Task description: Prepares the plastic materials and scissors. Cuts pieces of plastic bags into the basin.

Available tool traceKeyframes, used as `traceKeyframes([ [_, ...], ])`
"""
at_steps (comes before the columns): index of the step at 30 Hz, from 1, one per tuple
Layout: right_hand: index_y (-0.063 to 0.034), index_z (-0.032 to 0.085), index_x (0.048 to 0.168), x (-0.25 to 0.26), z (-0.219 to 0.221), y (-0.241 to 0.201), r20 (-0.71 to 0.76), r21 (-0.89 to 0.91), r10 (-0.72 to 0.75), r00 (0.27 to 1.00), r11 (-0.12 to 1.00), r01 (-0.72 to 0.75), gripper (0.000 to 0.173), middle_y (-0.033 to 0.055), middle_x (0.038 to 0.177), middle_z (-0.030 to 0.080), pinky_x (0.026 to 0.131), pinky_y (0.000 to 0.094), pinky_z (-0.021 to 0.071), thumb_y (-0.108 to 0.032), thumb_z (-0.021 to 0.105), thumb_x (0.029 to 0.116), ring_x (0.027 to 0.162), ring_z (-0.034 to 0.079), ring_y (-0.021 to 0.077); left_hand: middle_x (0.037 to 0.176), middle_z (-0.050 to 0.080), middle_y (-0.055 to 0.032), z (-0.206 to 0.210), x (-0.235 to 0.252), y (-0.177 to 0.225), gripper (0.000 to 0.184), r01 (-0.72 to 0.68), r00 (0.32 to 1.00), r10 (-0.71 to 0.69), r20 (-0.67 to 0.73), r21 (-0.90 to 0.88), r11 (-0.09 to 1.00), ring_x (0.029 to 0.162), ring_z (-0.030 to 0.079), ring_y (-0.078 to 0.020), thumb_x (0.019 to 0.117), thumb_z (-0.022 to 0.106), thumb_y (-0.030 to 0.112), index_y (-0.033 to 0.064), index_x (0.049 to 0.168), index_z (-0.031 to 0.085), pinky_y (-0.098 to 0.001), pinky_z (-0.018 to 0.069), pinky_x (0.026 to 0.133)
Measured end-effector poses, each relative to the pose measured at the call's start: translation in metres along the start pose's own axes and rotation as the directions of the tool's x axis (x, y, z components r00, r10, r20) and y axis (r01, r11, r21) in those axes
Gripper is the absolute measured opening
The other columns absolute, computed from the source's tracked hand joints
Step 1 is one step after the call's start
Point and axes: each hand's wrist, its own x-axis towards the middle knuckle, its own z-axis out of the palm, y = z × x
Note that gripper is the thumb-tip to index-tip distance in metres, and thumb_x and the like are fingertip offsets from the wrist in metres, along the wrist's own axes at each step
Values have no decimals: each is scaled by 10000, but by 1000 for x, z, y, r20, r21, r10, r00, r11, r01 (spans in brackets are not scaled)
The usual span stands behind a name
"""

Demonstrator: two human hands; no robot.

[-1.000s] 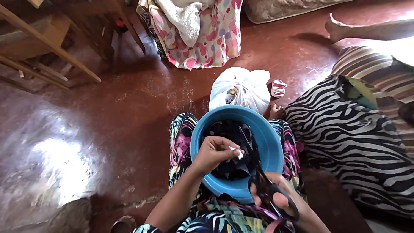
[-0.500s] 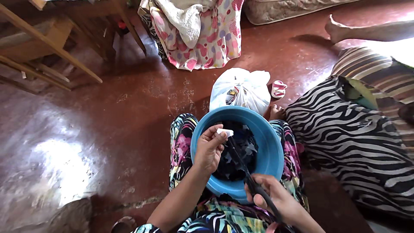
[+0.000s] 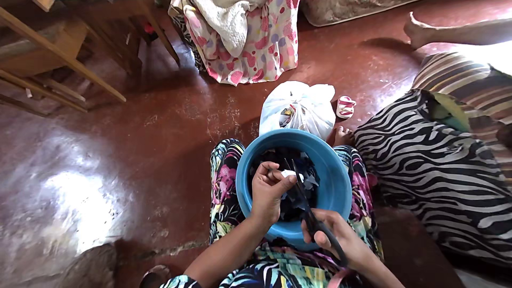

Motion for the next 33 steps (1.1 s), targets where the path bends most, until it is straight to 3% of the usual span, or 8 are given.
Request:
traceKeyframes([
  [5,-156,677,844,0,1,2,-87,-96,6,996,995,-15,605,-145,695,638,542,116,458,-758,659,793,600,557,-86,698,671,77,-1,-1,1,360,-10,1000,9,12,43,999,651,661,-8,807,658,-185,88,998,522,-181,571,685],
  [11,-176,663,804,-1,-2,1,-127,-110,21,992,993,-35,574,-165,665,610,512,104,430,-747,699,764,568,526,-101,773,724,42,-10,2,10,192,19,995,-28,98,92,996,712,679,-12,839,676,-112,66,905,707,-177,568,695],
  [14,-184,662,800,-2,-3,1,-134,-115,29,991,992,-45,569,-175,657,597,511,100,424,-749,702,758,562,517,-106,779,741,31,-11,3,15,186,25,994,-43,103,169,985,717,682,-7,859,662,-102,65,848,743,-174,561,690],
  [19,-152,672,846,-1,-5,2,-67,-104,13,998,994,-20,647,-134,717,642,562,125,465,-794,643,776,633,572,-74,772,737,32,-6,-1,13,203,37,996,-50,74,162,986,708,672,1,882,651,-107,61,828,752,-163,552,681],
  [26,-144,669,853,1,-3,1,-80,-160,31,996,986,-44,688,-132,726,636,562,123,448,-825,620,764,636,556,-80,777,741,32,-4,-7,5,168,-23,998,14,57,161,987,717,685,-14,869,679,-99,52,848,749,-190,574,711],
  [33,-191,656,799,1,-4,3,-74,-60,-23,997,998,18,555,-163,661,596,509,99,422,-745,675,795,563,516,-99,759,735,30,-5,-5,6,185,-17,999,13,33,139,990,708,682,-8,875,657,-105,54,829,740,-177,568,693],
])
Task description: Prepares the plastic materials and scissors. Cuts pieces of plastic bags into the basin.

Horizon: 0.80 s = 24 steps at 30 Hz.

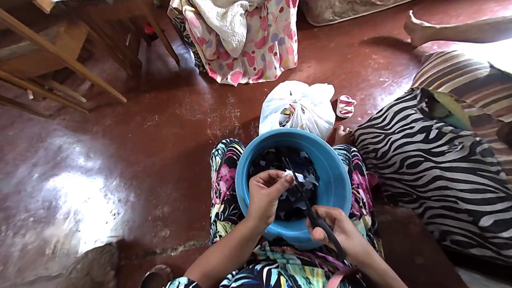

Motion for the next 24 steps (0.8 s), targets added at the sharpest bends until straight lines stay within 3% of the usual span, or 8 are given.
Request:
traceKeyframes([
  [6,-226,681,787,-1,-1,0,79,204,-17,997,979,1,443,-167,648,628,518,96,456,-665,692,839,556,557,-91,786,719,48,-5,5,-2,205,-5,999,7,50,-55,998,729,676,-9,876,635,-112,82,870,699,-180,567,708],
  [8,-222,702,821,-2,-1,-1,147,303,-29,989,953,-17,421,-152,678,659,548,102,487,-641,687,858,583,593,-78,922,685,60,-8,8,-2,222,35,990,-26,140,-60,998,820,664,-16,892,623,-52,87,1060,580,-184,560,743],
  [11,-213,716,873,-1,-1,0,270,433,-84,959,900,-43,420,-131,722,684,581,110,508,-627,654,898,621,622,-63,1269,690,-5,-16,13,1,564,169,934,-108,340,-154,974,1098,686,-108,922,665,105,77,1402,370,-261,565,880],
  [13,-200,722,887,0,-1,1,325,480,-106,940,875,-67,437,-118,731,688,583,113,508,-629,643,906,628,626,-55,1319,687,-35,-20,14,0,625,219,889,-86,449,-252,943,1183,677,-164,944,682,134,107,1468,342,-307,564,951],
  [16,-191,728,903,0,-1,3,351,523,-130,927,849,-79,421,-109,743,699,598,112,514,-605,655,913,644,640,-50,1081,760,7,-24,15,-2,572,201,858,-20,513,-301,932,1032,725,-127,952,698,127,106,1458,432,-281,575,938],
  [19,-188,725,910,-1,-1,3,331,522,-133,934,851,-64,410,-109,740,695,597,115,514,-593,663,914,642,638,-47,883,749,76,-25,15,-3,554,127,903,-30,428,-201,971,821,712,-40,896,769,142,88,1379,503,-220,577,808],
  [22,-196,720,903,-1,0,3,295,492,-110,949,869,-52,397,-110,739,698,591,117,515,-591,684,897,636,637,-47,770,739,89,-23,13,0,555,81,948,-35,317,-134,988,730,714,-41,841,744,-15,23,1342,509,-249,598,791],
  [24,-194,712,897,-2,0,3,285,453,-106,953,891,-37,436,-111,742,694,597,119,510,-628,679,882,645,633,-49,727,724,112,-21,11,2,626,73,953,-42,300,-91,993,704,712,-34,819,755,-34,-26,1377,471,-265,607,805],
])
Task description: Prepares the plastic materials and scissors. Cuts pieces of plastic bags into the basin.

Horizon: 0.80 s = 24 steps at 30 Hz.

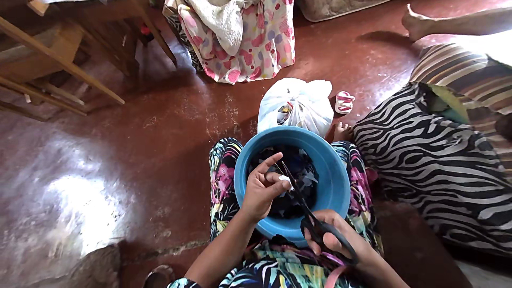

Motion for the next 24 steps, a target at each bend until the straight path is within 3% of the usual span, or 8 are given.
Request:
traceKeyframes([
  [4,-179,680,896,0,0,0,3,-98,-32,999,995,32,509,-108,737,672,590,118,493,-684,612,897,643,613,-54,730,720,127,2,-1,3,712,32,999,-34,26,79,996,711,717,-36,816,762,-24,-103,1425,401,-283,611,831],
  [8,-187,685,881,0,-1,1,-10,-98,-51,999,994,49,500,-118,719,666,594,118,498,-682,612,895,637,613,-56,738,726,120,4,-1,3,729,59,997,-62,36,89,994,714,720,-42,817,755,-30,-120,1436,380,-287,614,832],
  [16,-200,712,813,0,-1,-1,-92,-39,-39,995,999,35,343,-142,653,658,514,98,491,-533,713,897,550,594,-75,764,746,88,3,-1,5,755,66,996,-72,49,113,991,750,747,-81,824,750,-34,-122,1453,341,-301,623,845],
  [18,-202,729,843,0,-2,-3,-112,-45,-59,992,998,54,321,-135,675,679,530,102,505,-517,717,900,569,612,-71,783,738,91,2,2,8,679,79,994,-91,54,195,978,742,727,-59,830,712,-56,-109,1425,390,-276,614,811],
  [19,-209,743,874,-2,-3,-4,-127,-44,-75,989,997,70,314,-132,702,697,552,105,516,-520,712,901,591,626,-67,798,735,77,1,4,11,570,85,994,-100,44,266,960,742,720,-55,833,689,-75,-101,1359,472,-265,614,789],
  [21,-234,762,925,-4,-8,-9,-169,-48,-110,979,993,104,315,-130,749,723,584,116,537,-541,699,897,629,651,-54,839,722,47,-4,12,16,260,73,993,-110,44,502,862,756,691,-14,850,705,-53,-59,1106,662,-211,593,756],
  [22,-244,764,933,-6,-11,-11,-196,-57,-130,972,991,121,322,-128,761,727,588,121,540,-555,692,896,637,656,-48,869,724,27,-8,17,19,134,61,988,-138,69,646,761,781,675,10,866,728,3,-30,995,714,-182,575,761],
  [24,-248,765,928,-10,-18,-15,-256,-88,-165,953,985,147,343,-117,757,726,579,125,537,-579,685,889,630,655,-36,1025,731,-79,-10,32,26,164,14,958,-252,134,859,512,932,676,-53,905,750,125,-22,976,751,-219,551,868],
])
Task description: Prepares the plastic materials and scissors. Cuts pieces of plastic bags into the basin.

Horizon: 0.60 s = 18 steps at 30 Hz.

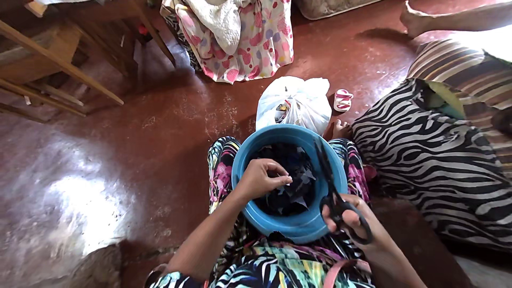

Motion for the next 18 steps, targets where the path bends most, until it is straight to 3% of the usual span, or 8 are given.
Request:
traceKeyframes([
  [2,-250,765,910,-3,-7,-2,-61,-28,-29,998,999,27,361,-112,744,725,571,129,539,-601,688,876,616,655,-28,1199,704,-184,-6,19,4,297,-19,993,-12,115,257,966,1111,669,-225,920,750,196,-37,1104,740,-376,514,998],
  [4,-247,765,917,-5,-12,-2,-92,-41,-57,994,998,54,371,-107,748,726,581,131,544,-607,684,876,622,659,-25,1359,620,-226,-6,46,10,440,-13,969,-101,224,456,890,1288,580,-347,921,760,221,-17,1280,674,-514,435,1096],
  [6,-250,765,922,-7,-15,-3,-100,-61,-73,992,996,67,373,-108,754,730,587,131,545,-611,679,877,633,664,-24,1379,562,-265,1,74,12,571,23,930,-239,279,605,796,1288,543,-421,910,782,243,18,1399,591,-600,432,1061],
  [9,-258,757,919,-10,-18,-3,-83,-104,-90,993,991,81,383,-121,754,722,582,125,533,-627,661,883,635,655,-33,1338,602,-266,14,101,3,641,22,856,-399,328,748,663,1269,565,-436,890,805,270,35,1430,551,-639,443,1034],
  [12,-262,758,920,-12,-20,-3,-73,-110,-98,993,990,89,368,-125,762,728,588,120,532,-615,661,888,642,657,-40,1450,511,-293,30,103,-10,658,-18,737,-544,400,817,576,1359,477,-470,941,743,232,-2,1490,465,-664,373,1088],
  [14,-259,760,928,-13,-22,-1,-72,-105,-96,993,991,88,361,-125,764,729,592,121,534,-605,665,891,646,658,-40,1441,514,-306,38,94,-13,551,-45,683,-584,438,824,565,1355,477,-490,961,685,109,-32,1457,493,-674,373,1083],
  [16,-252,757,921,-13,-24,0,-76,-108,-84,994,991,75,366,-127,756,725,588,122,533,-605,669,887,640,656,-39,1371,559,-323,39,83,-10,452,-83,668,-565,484,803,590,1304,516,-506,934,663,2,-69,1369,564,-687,399,1051],
  [18,-253,753,912,-14,-25,0,-71,-126,-77,995,990,67,375,-135,751,722,590,117,531,-618,669,881,639,653,-46,1291,604,-321,33,81,-2,430,-116,674,-518,527,768,630,1243,561,-502,899,698,-12,-65,1315,605,-683,430,1014],
])
